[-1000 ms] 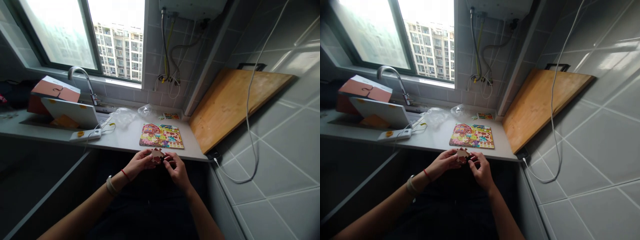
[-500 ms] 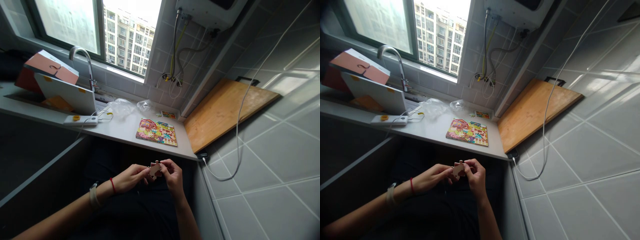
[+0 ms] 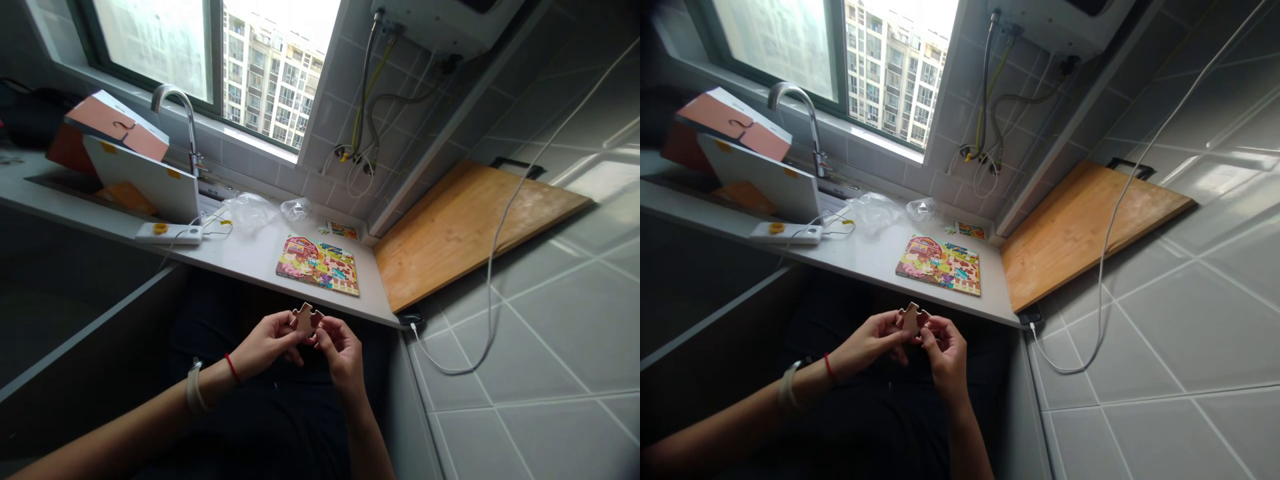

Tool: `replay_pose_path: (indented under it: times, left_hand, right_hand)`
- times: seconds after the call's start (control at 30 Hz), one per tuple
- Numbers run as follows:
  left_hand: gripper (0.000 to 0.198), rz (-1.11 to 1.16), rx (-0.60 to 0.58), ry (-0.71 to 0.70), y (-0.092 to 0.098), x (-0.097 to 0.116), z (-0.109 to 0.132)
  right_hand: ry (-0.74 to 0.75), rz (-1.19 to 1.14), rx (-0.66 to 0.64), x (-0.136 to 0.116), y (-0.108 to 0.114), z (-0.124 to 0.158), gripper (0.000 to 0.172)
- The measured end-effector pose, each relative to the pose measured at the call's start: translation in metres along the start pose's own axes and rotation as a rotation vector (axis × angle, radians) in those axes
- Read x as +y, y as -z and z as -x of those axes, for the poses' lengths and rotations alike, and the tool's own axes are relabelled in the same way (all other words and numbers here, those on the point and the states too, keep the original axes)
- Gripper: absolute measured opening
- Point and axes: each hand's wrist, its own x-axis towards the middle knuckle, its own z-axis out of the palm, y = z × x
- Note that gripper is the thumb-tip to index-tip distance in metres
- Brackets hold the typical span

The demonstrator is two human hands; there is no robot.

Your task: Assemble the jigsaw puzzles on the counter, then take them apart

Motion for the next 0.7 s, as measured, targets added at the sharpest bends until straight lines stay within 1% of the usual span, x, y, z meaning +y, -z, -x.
replay_pose_path:
  times: [0.1,0.17,0.2,0.33,0.4,0.5,0.57,0.63,0.7]
  left_hand:
    - [0.065,0.013,-0.09,0.055,-0.005,-0.008,0.001]
    - [0.063,-0.029,-0.152,0.068,-0.008,-0.009,0.003]
    - [0.061,-0.061,-0.165,0.062,-0.008,-0.008,0.004]
    - [0.05,-0.164,-0.142,0.013,-0.004,0.002,0.007]
    - [0.048,-0.199,-0.155,0.013,0.0,0.006,0.007]
    - [0.048,-0.207,-0.181,0.017,0.003,0.005,0.008]
    - [0.049,-0.19,-0.179,0.035,0.002,0.002,0.009]
    - [0.052,-0.165,-0.143,0.059,0.0,-0.001,0.009]
    - [0.056,-0.132,-0.091,0.08,-0.001,-0.003,0.009]
  right_hand:
    - [-0.011,0.055,-0.049,-0.001,0.0,0.004,0.025]
    - [-0.003,0.09,-0.055,-0.003,0.003,0.005,0.027]
    - [0.002,0.106,-0.05,-0.004,0.005,0.005,0.027]
    - [0.028,0.172,-0.029,-0.008,0.016,0.002,0.028]
    - [0.043,0.203,-0.039,-0.009,0.02,0.0,0.027]
    - [0.055,0.236,-0.069,-0.009,0.02,-0.001,0.027]
    - [0.034,0.224,-0.079,-0.007,0.018,-0.001,0.028]
    - [0.01,0.18,-0.056,-0.006,0.016,0.0,0.031]
    - [0.023,0.144,-0.021,-0.004,0.017,0.0,0.033]
